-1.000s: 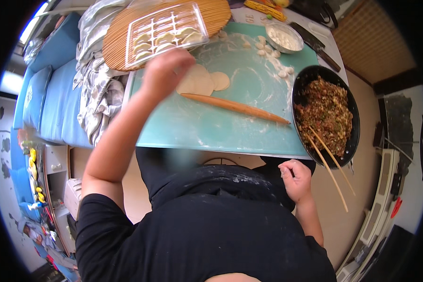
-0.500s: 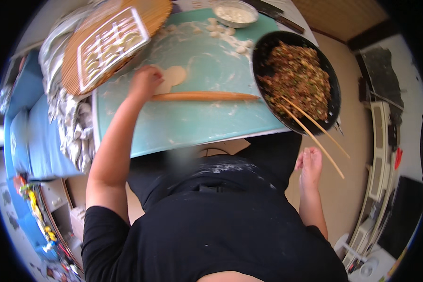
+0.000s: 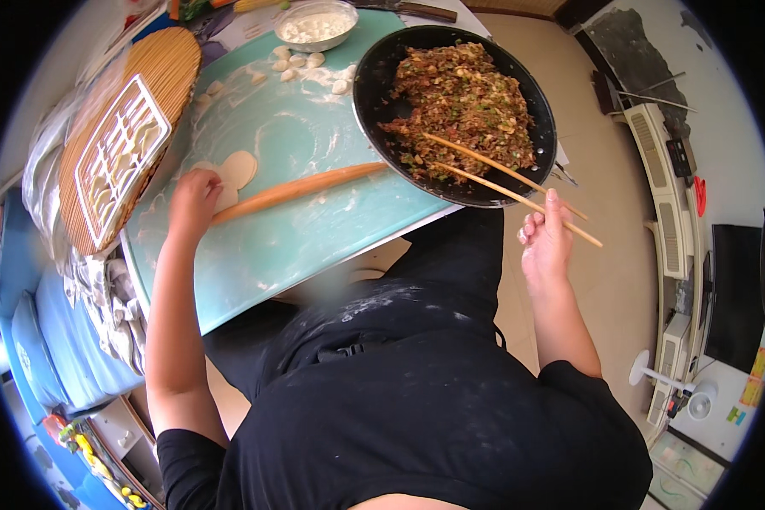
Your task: The person repeatedly fills round dough wrappers with a meat and vegetable mixture using chopsticks, then folds and pleats the edges to seal the dumplings. Finished dumplings are placed into a compartmentalized tray on the table.
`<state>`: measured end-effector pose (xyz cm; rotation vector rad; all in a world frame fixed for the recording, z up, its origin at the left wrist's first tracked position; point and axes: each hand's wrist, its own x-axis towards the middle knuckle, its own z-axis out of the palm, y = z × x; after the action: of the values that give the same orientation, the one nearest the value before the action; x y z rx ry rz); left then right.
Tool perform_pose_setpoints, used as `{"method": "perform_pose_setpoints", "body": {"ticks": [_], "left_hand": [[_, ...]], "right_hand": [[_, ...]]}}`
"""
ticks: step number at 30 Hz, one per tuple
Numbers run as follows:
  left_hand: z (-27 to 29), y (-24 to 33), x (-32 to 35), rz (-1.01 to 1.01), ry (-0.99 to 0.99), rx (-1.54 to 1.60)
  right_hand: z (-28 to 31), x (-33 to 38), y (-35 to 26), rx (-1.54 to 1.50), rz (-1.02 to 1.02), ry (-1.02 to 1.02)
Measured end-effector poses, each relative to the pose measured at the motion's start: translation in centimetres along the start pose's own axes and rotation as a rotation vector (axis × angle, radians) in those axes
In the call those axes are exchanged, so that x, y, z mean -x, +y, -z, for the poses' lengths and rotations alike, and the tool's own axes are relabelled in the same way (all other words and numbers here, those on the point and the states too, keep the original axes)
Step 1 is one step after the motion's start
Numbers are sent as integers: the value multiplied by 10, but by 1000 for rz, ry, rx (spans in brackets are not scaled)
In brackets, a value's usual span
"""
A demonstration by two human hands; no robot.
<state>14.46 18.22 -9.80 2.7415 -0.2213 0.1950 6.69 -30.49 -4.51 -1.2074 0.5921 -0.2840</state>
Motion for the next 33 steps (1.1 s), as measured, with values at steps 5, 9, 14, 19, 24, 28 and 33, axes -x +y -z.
{"method": "perform_pose_setpoints", "body": {"ticks": [5, 9, 14, 19, 24, 28, 33], "left_hand": [[25, 19, 19, -80, 92, 12], [25, 32, 27, 128, 203, 665], [25, 64, 46, 455, 270, 1603], [10, 82, 68, 544, -23, 2472], [3, 116, 84, 603, 66, 2600], [8, 138, 89, 612, -8, 2554], [8, 146, 96, 698, -8, 2496]], "right_hand": [[5, -3, -6, -99, -192, 52], [11, -19, -13, -128, -205, 161], [19, -47, -9, -41, -135, 216], [7, -64, -20, 2, -195, 251], [0, -84, -14, 26, -460, 187], [-6, -100, -8, 65, -481, 168], [8, -95, -6, 211, -434, 112]]}}
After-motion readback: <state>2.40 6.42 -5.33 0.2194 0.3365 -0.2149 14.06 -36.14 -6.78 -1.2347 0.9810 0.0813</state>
